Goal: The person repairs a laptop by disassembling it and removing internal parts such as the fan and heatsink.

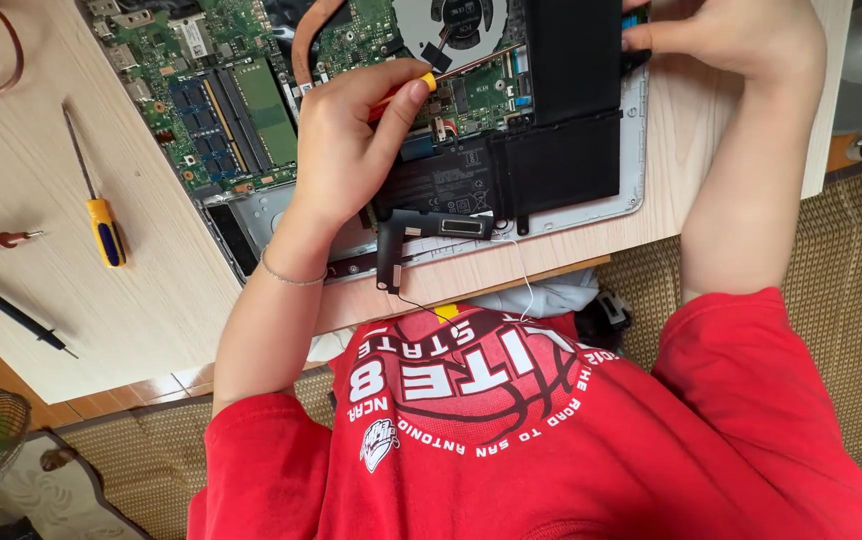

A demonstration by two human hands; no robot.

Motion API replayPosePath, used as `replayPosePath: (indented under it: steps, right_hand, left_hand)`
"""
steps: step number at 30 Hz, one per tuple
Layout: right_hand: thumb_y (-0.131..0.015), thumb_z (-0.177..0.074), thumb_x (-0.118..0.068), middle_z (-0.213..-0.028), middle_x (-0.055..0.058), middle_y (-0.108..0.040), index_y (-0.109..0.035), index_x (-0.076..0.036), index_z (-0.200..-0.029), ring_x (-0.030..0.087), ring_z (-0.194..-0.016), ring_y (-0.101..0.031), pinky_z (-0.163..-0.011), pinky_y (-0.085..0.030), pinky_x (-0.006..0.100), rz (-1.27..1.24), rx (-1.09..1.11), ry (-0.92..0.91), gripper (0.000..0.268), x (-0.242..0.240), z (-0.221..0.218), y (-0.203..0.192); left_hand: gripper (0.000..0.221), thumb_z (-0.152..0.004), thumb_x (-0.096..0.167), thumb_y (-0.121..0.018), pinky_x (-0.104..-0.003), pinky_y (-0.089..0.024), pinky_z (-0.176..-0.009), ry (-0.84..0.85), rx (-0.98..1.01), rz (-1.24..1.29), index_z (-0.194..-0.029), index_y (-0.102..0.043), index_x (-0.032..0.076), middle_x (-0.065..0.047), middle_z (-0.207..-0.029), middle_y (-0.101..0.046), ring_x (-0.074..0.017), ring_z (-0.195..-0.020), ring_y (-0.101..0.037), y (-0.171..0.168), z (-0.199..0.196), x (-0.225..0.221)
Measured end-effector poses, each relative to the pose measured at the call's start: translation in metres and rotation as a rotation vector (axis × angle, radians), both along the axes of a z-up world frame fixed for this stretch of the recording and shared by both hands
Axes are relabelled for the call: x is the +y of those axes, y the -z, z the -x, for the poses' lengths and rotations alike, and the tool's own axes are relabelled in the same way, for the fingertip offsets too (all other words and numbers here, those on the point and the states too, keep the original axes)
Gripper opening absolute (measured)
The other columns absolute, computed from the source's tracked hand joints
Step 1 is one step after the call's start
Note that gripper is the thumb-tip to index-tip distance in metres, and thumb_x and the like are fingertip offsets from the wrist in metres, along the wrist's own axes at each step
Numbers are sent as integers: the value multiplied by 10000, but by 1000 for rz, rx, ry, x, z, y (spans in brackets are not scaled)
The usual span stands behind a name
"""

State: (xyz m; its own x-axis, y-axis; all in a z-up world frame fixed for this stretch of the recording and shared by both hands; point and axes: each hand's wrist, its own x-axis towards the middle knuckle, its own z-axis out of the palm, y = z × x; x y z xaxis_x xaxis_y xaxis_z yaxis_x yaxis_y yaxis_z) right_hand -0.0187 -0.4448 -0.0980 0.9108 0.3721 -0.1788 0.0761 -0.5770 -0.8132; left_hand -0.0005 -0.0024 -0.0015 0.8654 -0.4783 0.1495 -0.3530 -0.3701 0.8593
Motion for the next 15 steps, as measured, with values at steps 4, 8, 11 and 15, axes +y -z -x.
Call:
replayPosePath:
  steps: [4, 8, 11, 15]
  right_hand:
    - [-776, -1055, -120, -1095, 57, -717, -665, -5, -1155, 135, -999, -683, -900, -560, 260, -77, 14, -39, 188, 1, -2, 1]
    - [-770, -1039, -107, -1085, 57, -712, -693, -12, -1188, 139, -989, -677, -885, -557, 266, -101, 47, -29, 193, 3, -3, 0]
    - [-768, -999, -92, -1097, 92, -702, -674, 18, -1198, 170, -997, -669, -923, -553, 306, -62, -64, -64, 246, 16, -6, -16]
    - [-843, -1037, -200, -1014, 70, -707, -660, -13, -1130, 167, -870, -662, -796, -540, 280, 75, 5, -9, 278, -7, 0, 6]
  left_hand:
    - [194, -1090, 181, -671, -327, -571, -779, -1, 12, 1, -1178, -739, 22, -119, -971, -758, -244, -858, -753, 0, 0, 0]
    - [191, -1093, 177, -671, -328, -571, -786, 0, -6, 2, -1180, -738, 21, -120, -989, -759, -249, -868, -751, 0, 0, 0]
    - [192, -1093, 179, -670, -329, -568, -778, 0, -3, 3, -1180, -740, 22, -117, -978, -757, -246, -863, -752, 1, 0, 1]
    - [195, -1087, 183, -671, -327, -569, -762, -6, 4, 6, -1173, -740, 23, -115, -961, -755, -237, -846, -753, 1, 0, 0]
